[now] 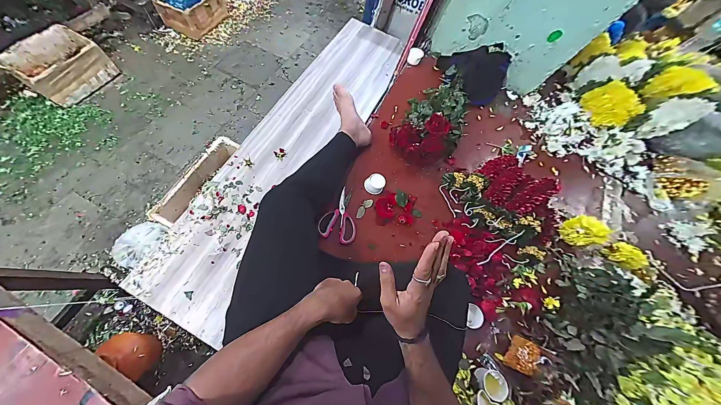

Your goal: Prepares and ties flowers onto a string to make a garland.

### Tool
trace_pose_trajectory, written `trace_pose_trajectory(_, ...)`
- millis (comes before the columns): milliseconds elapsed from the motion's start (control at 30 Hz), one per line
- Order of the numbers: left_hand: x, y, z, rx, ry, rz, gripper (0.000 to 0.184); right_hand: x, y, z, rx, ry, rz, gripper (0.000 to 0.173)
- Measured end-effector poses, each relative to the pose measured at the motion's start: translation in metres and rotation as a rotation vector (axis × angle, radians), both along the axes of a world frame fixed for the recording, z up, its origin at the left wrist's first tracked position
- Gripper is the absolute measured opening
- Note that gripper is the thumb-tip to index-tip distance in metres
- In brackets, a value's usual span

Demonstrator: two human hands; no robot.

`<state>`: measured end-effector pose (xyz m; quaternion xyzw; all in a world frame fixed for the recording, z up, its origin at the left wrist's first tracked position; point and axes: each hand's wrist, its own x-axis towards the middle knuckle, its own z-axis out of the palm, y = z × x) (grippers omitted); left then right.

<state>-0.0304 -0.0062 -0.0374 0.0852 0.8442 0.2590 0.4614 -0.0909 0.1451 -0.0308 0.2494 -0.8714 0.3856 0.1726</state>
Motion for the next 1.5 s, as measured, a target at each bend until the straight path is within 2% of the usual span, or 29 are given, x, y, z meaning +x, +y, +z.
trace_pose_trajectory(267,-0.001,0.000,0.003,-0.003,-0.009,0.008,0.023,-0.036,0.020,0.011,-0.059,0.018,-0.097,0.088)
trace_pose_trajectory(567,-0.002,-0.002,0.001,0.004,-0.018,0.020,0.026,-0.057,0.017,0.019,-0.109,0.029,-0.093,0.087)
trace_pose_trajectory(667,0.000,-0.001,0.002,0.007,-0.034,0.017,0.025,-0.061,0.017,0.020,-0.062,0.011,-0.051,0.080)
trace_pose_trajectory(767,-0.001,-0.001,0.005,-0.005,-0.040,0.010,0.025,-0.074,0.015,-0.005,0.106,-0.248,-0.017,0.043)
trace_pose_trajectory(833,0.000,-0.001,0.004,-0.002,-0.031,0.001,0.025,-0.086,0.003,-0.031,0.355,-0.540,0.019,0.026)
trace_pose_trajectory(933,0.002,0.000,0.004,0.008,-0.039,-0.008,0.026,-0.096,-0.026,-0.068,0.809,-0.902,0.086,0.030)
trace_pose_trajectory(1000,0.004,-0.001,0.004,0.019,-0.047,-0.009,0.025,-0.095,-0.042,-0.089,1.018,-0.991,0.084,0.034)
trace_pose_trajectory(1100,0.006,-0.002,0.004,0.030,-0.044,-0.013,0.025,-0.102,-0.057,-0.109,1.116,-1.018,0.078,0.029)
trace_pose_trajectory(1167,0.006,-0.003,0.005,0.031,-0.051,-0.013,0.025,-0.116,-0.070,-0.106,1.142,-1.062,0.114,0.030)
trace_pose_trajectory(1200,0.006,-0.003,0.005,0.032,-0.056,-0.013,0.025,-0.126,-0.078,-0.098,1.083,-1.066,0.144,0.028)
trace_pose_trajectory(1233,0.006,-0.004,0.006,0.035,-0.059,-0.012,0.025,-0.138,-0.086,-0.087,0.916,-1.045,0.186,0.024)
trace_pose_trajectory(1267,0.006,-0.004,0.007,0.039,-0.063,-0.014,0.025,-0.151,-0.092,-0.074,0.615,-1.021,0.247,0.021)
trace_pose_trajectory(1300,0.005,-0.004,0.009,0.047,-0.071,-0.014,0.025,-0.168,-0.100,-0.058,0.226,-1.037,0.357,0.030)
trace_pose_trajectory(1333,0.004,-0.004,0.010,0.060,-0.077,-0.012,0.025,-0.183,-0.109,-0.043,-0.147,-1.073,0.500,0.049)
trace_pose_trajectory(1367,0.005,-0.004,0.010,0.070,-0.080,-0.012,0.025,-0.199,-0.115,-0.035,-0.386,-1.080,0.583,0.060)
trace_pose_trajectory(1400,0.004,-0.005,0.010,0.073,-0.077,-0.009,0.025,-0.217,-0.115,-0.034,-0.472,-1.038,0.544,0.059)
trace_pose_trajectory(1433,0.005,-0.005,0.009,0.076,-0.079,-0.007,0.024,-0.233,-0.107,-0.038,-0.394,-0.966,0.405,0.050)
trace_pose_trajectory(1500,0.004,-0.007,0.008,0.086,-0.081,-0.002,0.025,-0.261,-0.077,-0.060,0.077,-0.831,0.080,0.026)
